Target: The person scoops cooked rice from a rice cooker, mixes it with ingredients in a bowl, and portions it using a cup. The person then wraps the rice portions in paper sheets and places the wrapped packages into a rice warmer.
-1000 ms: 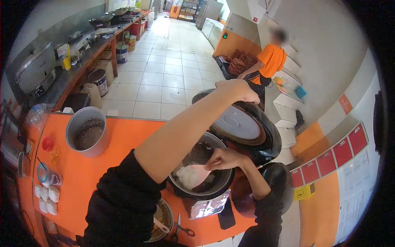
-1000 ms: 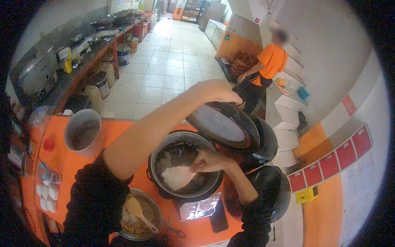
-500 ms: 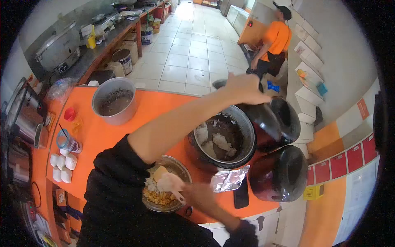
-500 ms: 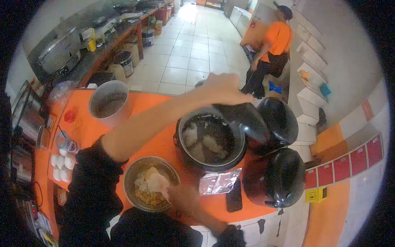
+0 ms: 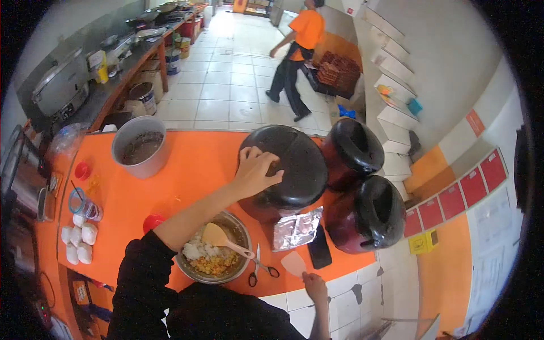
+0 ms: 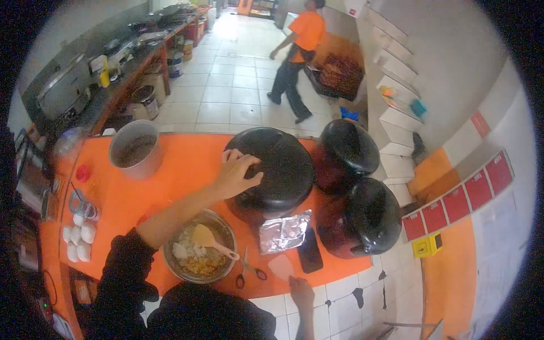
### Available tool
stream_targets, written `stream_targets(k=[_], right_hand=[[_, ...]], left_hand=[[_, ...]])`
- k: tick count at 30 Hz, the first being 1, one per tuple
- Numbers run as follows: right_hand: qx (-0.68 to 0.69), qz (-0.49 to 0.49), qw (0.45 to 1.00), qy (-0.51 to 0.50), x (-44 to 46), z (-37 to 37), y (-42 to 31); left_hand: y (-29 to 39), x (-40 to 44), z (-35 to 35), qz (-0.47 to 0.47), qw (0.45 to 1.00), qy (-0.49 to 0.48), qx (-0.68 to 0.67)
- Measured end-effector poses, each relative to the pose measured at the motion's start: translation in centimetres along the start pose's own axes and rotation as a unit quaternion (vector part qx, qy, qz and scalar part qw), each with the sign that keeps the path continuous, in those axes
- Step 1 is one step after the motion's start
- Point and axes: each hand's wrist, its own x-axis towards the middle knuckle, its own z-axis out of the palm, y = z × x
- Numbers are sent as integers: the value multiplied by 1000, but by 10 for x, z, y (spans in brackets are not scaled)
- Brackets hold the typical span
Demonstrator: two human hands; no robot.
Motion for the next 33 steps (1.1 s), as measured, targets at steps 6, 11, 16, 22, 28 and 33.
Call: stream_targets(k=[6, 11, 16, 22, 28, 33], right_hand=[[92, 56, 977, 184, -2, 81, -1], [-165, -60, 939, 296, -10, 97, -28], [70, -251, 947, 187, -15, 73, -127], [-323, -416, 846, 78, 38, 98, -202], [-279, -355, 880, -146, 6, -7, -292], [-209, -413, 883, -82, -13, 60, -327]], left_hand=[[-5, -9, 12, 74, 991, 72, 81], [1, -17, 1, 60, 995, 43, 64], [19, -98, -56, 26, 999, 20, -26], [-44, -256, -100, -265, 953, 136, -56], [-61, -334, -132, -347, 919, 143, -121], [-86, -354, -148, -312, 943, 111, 41]])
